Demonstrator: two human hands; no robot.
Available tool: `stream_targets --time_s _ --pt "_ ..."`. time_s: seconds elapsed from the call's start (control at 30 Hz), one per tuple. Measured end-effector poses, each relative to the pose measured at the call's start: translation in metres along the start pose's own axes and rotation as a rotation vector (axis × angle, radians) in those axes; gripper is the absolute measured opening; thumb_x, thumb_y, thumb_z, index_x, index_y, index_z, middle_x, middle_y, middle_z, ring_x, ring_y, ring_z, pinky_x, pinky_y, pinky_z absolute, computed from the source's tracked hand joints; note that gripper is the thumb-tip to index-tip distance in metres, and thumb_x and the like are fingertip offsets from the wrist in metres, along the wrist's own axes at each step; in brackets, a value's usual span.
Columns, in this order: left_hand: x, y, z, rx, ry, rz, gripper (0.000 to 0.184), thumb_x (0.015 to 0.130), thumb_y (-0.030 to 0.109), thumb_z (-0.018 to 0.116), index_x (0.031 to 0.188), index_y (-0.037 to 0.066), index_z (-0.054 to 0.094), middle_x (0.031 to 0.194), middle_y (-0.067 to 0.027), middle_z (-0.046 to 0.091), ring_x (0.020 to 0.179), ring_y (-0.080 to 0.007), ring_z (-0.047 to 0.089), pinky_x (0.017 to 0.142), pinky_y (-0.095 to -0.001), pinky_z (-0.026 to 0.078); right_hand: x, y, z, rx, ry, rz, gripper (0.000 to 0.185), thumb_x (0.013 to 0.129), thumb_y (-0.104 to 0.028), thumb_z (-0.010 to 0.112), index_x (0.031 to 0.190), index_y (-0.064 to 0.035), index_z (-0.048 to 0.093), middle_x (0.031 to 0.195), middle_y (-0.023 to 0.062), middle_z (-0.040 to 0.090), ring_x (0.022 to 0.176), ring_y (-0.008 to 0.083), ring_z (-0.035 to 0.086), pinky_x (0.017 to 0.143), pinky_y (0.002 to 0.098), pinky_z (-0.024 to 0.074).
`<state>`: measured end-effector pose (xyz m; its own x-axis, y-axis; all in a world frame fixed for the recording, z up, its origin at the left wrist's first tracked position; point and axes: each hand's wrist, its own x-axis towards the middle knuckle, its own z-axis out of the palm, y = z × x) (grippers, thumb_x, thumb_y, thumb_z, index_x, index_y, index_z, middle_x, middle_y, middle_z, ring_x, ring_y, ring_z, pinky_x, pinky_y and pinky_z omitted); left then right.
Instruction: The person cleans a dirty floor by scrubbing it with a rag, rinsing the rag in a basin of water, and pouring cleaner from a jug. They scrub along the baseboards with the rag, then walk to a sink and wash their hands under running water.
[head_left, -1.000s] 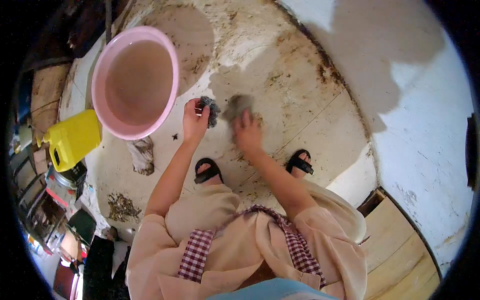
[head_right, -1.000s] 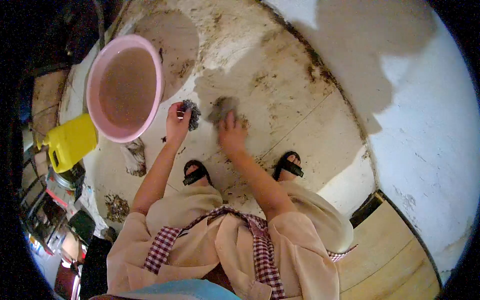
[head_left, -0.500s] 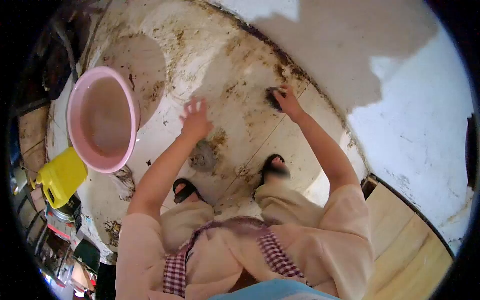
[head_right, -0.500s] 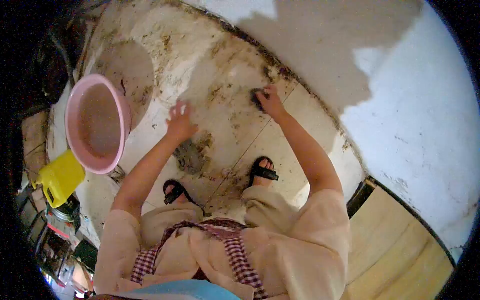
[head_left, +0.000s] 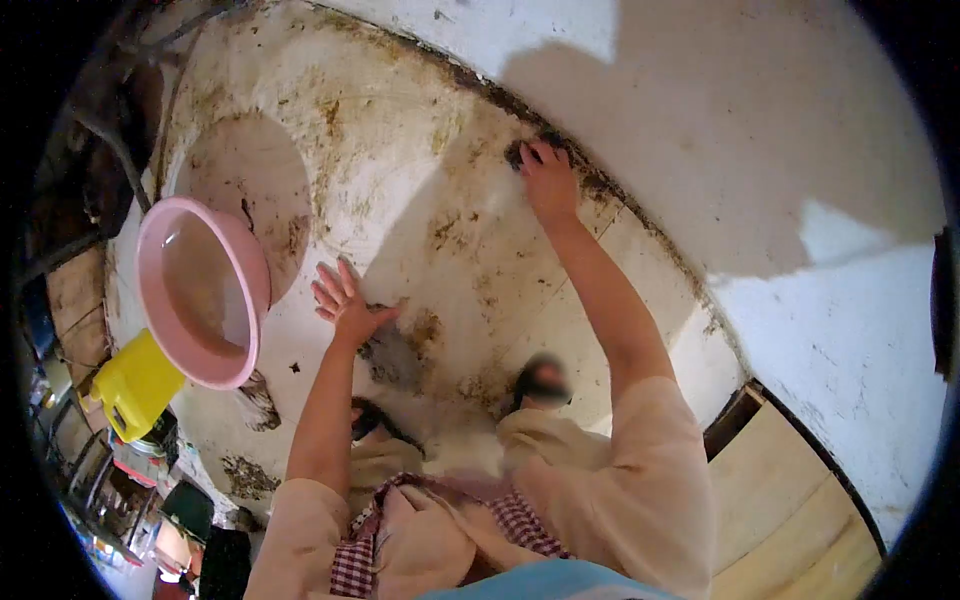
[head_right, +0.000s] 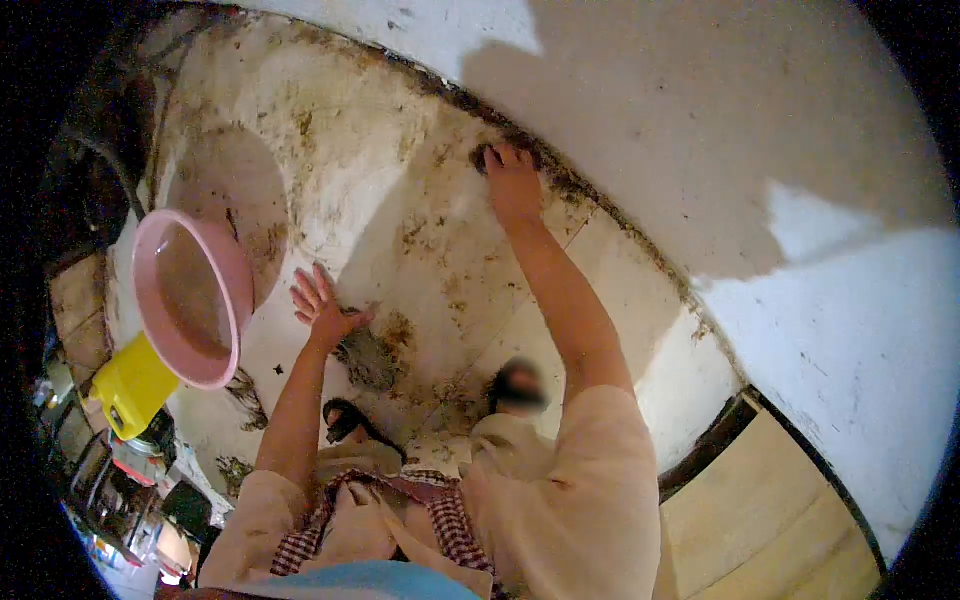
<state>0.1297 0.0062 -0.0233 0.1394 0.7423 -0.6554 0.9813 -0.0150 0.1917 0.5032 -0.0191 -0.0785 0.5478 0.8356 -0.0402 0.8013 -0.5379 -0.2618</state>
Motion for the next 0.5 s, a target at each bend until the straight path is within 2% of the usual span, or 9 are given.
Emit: stream_targets --time_s 0.03,0.1,0.17,0.23,0.33,0.37,0.5 --pt "-0.002 -0.004 -0.002 -0.002 -0.032 0.002 0.131 0.047 0.045 0.08 0.135 0.024 -0.016 0.137 -0.0152 -0.027 0.124 -0.045 -0.021 0.094 -0.0629 0.002 -0.007 0.001 0.001 0.022 -0.05 0.021 0.034 0.082 -0.034 0.05 0.109 -0.0147 0.055 0.105 0.0091 0.056 0.096 0.0262 0.051 0.084 0.0412 0.0415" --pt "-0.005 -0.007 0.0 0.019 -0.029 0.009 0.131 0.048 0.048 0.079 0.134 0.025 -0.017 0.137 -0.0134 -0.029 0.123 -0.0446 -0.023 0.093 -0.0647 0.002 -0.043 0.047 -0.034 0.21 -0.137 0.291 0.029 0.082 -0.03 0.051 0.106 -0.014 0.057 0.106 0.0102 0.055 0.098 0.0263 0.05 0.084 0.0415 0.0413" --pt "0.004 -0.001 0.001 0.009 -0.004 0.011 0.131 0.048 0.049 0.079 0.134 0.026 -0.017 0.136 -0.0128 -0.03 0.123 -0.0445 -0.023 0.092 -0.0656 0.002 -0.052 0.083 0.003 0.648 0.064 0.353 0.027 0.082 -0.027 0.051 0.104 -0.0134 0.058 0.105 0.0117 0.055 0.097 0.0271 0.05 0.082 0.0403 0.042" --pt "-0.003 0.001 -0.003 0.019 -0.009 0.012 0.132 0.048 0.048 0.079 0.134 0.026 -0.017 0.137 -0.0133 -0.03 0.123 -0.0448 -0.023 0.092 -0.0656 0.002 -0.047 0.041 -0.021 -0.124 0.213 -0.033 0.023 0.082 -0.022 0.051 0.1 -0.0111 0.059 0.104 0.0125 0.055 0.091 0.029 0.053 0.076 0.0381 0.0449" --pt "0.001 -0.008 0.004 -0.009 -0.013 0.022 0.133 0.047 0.047 0.08 0.134 0.025 -0.017 0.136 -0.0142 -0.029 0.123 -0.0449 -0.023 0.093 -0.0652 0.001 0.02 -0.015 -0.024 -0.175 0.097 -0.032 0.023 0.082 -0.021 0.05 0.099 -0.0078 0.059 0.105 0.0126 0.054 0.09 0.0308 0.054 0.077 0.0368 0.0454" --pt "0.0 -0.012 0.003 0.003 -0.019 0.01 0.133 0.046 0.047 0.08 0.134 0.024 -0.017 0.136 -0.0141 -0.03 0.123 -0.0448 -0.023 0.093 -0.065 0.001 0.018 -0.018 -0.039 0.248 -0.025 0.294 0.024 0.082 -0.019 0.049 0.098 -0.0044 0.059 0.11 0.015 0.052 0.094 0.0325 0.052 0.081 0.0376 0.0444" --pt "0.006 -0.003 0.003 0.008 -0.013 0.001 0.134 0.046 0.046 0.081 0.134 0.023 -0.018 0.136 -0.0138 -0.031 0.122 -0.0445 -0.025 0.092 -0.0648 0.001 -0.003 0.021 -0.026 0.265 0.125 0.47 0.026 0.082 -0.02 0.048 0.101 -0.0039 0.056 0.113 0.0162 0.051 0.099 0.0296 0.051 0.08 0.037 0.0447"
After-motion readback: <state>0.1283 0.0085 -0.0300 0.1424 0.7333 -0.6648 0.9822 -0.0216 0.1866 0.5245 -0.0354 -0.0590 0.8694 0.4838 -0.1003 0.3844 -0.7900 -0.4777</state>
